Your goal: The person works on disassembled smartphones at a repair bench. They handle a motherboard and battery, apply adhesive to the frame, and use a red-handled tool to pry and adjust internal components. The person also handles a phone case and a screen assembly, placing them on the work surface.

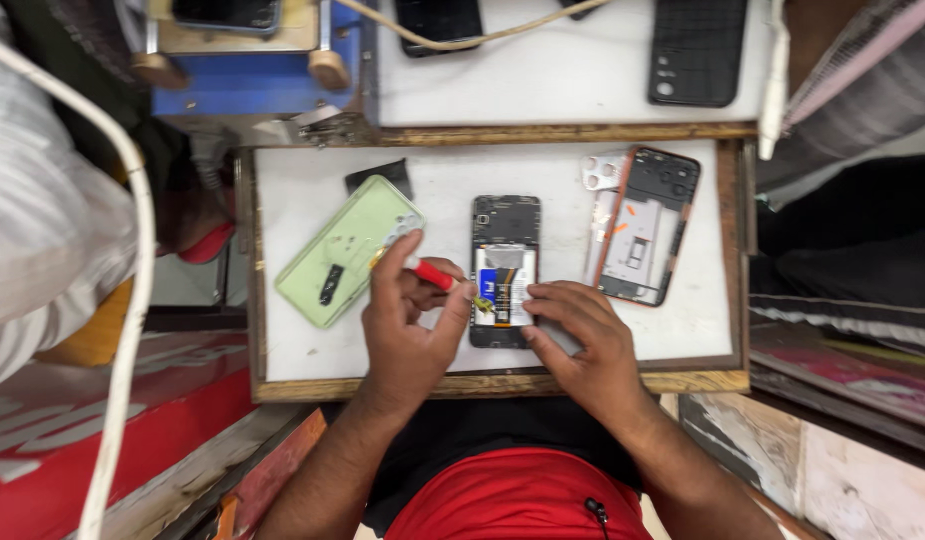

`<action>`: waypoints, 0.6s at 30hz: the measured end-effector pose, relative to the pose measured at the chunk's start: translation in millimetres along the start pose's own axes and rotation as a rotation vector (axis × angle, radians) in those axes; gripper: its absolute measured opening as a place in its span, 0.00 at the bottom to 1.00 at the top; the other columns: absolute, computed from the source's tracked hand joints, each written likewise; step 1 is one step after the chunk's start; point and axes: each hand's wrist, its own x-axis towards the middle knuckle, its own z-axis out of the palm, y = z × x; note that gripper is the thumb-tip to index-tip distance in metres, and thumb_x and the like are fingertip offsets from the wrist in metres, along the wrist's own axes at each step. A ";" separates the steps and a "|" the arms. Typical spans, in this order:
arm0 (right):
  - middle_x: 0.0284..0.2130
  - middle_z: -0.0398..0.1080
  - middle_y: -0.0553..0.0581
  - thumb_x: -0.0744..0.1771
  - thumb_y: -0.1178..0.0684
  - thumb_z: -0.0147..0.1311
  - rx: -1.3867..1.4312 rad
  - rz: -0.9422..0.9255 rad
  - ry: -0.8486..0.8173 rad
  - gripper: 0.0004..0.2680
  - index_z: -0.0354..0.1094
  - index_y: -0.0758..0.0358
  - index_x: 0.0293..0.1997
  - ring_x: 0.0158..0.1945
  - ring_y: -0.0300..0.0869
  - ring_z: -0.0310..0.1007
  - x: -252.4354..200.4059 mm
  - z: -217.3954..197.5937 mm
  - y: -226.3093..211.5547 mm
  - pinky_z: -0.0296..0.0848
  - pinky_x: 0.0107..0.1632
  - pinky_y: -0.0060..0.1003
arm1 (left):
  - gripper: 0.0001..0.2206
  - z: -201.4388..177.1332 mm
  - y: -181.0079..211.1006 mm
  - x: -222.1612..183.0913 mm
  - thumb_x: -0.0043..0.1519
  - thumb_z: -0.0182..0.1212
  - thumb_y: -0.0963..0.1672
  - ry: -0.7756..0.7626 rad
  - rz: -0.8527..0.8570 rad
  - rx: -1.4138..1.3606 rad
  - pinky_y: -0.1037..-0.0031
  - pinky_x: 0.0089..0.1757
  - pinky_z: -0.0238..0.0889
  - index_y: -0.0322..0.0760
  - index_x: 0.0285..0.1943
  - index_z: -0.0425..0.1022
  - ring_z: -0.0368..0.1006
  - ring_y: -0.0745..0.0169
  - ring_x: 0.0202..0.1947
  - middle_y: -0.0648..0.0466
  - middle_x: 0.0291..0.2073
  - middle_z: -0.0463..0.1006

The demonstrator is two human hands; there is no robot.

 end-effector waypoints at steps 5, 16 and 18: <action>0.49 0.78 0.56 0.61 0.56 0.69 0.018 0.021 -0.006 0.11 0.76 0.60 0.44 0.57 0.50 0.76 -1.0 -2.9 1.7 0.76 0.56 0.41 | 0.30 23.7 2.9 0.5 0.65 0.65 0.36 -0.081 0.001 -0.024 0.74 0.47 0.80 0.32 0.74 0.52 0.82 0.63 0.47 0.46 0.45 0.81; 0.47 0.78 0.54 0.62 0.57 0.68 0.051 0.032 -0.002 0.06 0.76 0.60 0.39 0.57 0.48 0.77 -2.7 -1.6 7.9 0.76 0.56 0.40 | 0.31 28.4 -0.4 -5.0 0.66 0.65 0.36 -0.123 0.029 -0.031 0.72 0.48 0.81 0.33 0.75 0.52 0.82 0.61 0.48 0.45 0.47 0.80; 0.46 0.78 0.54 0.62 0.57 0.68 0.043 0.030 -0.006 0.06 0.76 0.60 0.39 0.57 0.48 0.77 -1.0 -2.5 7.7 0.76 0.56 0.41 | 0.31 30.1 5.1 -7.7 0.65 0.67 0.35 -0.099 0.106 0.063 0.72 0.47 0.81 0.34 0.74 0.53 0.83 0.60 0.45 0.45 0.45 0.81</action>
